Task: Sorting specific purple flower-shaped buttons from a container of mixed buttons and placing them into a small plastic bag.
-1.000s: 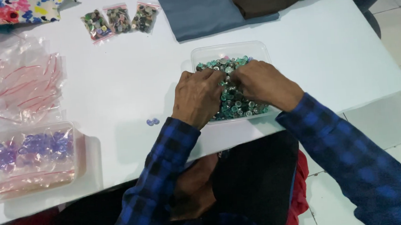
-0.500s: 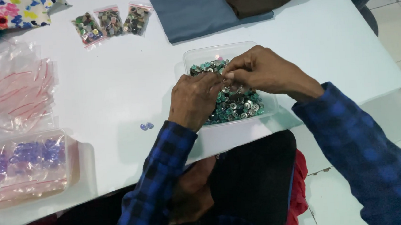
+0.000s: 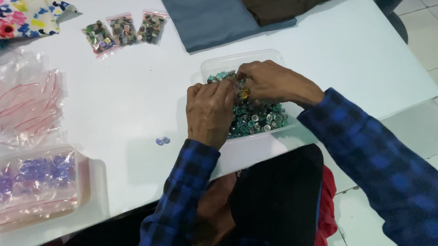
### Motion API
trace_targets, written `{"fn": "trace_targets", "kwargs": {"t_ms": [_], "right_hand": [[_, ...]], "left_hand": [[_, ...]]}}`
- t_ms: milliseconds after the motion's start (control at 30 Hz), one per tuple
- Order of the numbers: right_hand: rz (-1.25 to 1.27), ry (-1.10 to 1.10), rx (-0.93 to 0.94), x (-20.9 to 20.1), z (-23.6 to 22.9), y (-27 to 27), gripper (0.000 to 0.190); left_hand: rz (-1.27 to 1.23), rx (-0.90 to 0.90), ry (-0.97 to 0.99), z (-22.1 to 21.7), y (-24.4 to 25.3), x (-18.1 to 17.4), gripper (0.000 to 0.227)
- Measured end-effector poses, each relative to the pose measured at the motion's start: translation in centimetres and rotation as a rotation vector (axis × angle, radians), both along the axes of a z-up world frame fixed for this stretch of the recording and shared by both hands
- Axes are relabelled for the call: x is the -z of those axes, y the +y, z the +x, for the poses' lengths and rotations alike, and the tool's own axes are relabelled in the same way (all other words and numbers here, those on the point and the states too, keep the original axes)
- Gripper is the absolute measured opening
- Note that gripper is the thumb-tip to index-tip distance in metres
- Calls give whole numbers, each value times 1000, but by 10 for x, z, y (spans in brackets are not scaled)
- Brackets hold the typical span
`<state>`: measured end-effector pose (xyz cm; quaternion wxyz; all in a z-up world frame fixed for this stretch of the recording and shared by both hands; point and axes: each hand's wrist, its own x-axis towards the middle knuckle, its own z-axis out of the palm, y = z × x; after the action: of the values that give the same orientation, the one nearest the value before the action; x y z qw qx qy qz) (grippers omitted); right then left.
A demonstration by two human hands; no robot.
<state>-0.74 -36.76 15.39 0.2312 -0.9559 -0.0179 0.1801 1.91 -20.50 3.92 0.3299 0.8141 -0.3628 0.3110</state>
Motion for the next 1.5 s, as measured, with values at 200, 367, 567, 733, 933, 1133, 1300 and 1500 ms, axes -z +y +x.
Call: {"fn": "trace_targets", "kwargs": {"t_ms": [200,367,567,733,933,1133,1300,1500], "right_hand": [[195,-30,20,-59,-17,2,39],[-55,-9,48,-19,-1,-32,32],[-262,67,44,20,8,-34,24],[-310,-49,-20,28,6,-34,21],[-38,-288,-98,6,-2,2,20],[-244,-400,-301,29,-5,22,14],[65,-393,-237,43,10,-9,21],[648,-139,63,13,-13,-17,21]], "left_hand": [[-64,29,9,-8,3,-13,15],[-27,-4,-29,-9,7,-21,10],[-43,-73,-69,-8,7,-17,7],[-22,-125,-86,-11,10,-20,8],[-215,-138,-5,-14,7,-11,12],[-191,-184,-44,-14,7,-9,13],[-250,-135,28,-17,6,-17,10],[-281,-65,141,-12,11,-9,12]]}}
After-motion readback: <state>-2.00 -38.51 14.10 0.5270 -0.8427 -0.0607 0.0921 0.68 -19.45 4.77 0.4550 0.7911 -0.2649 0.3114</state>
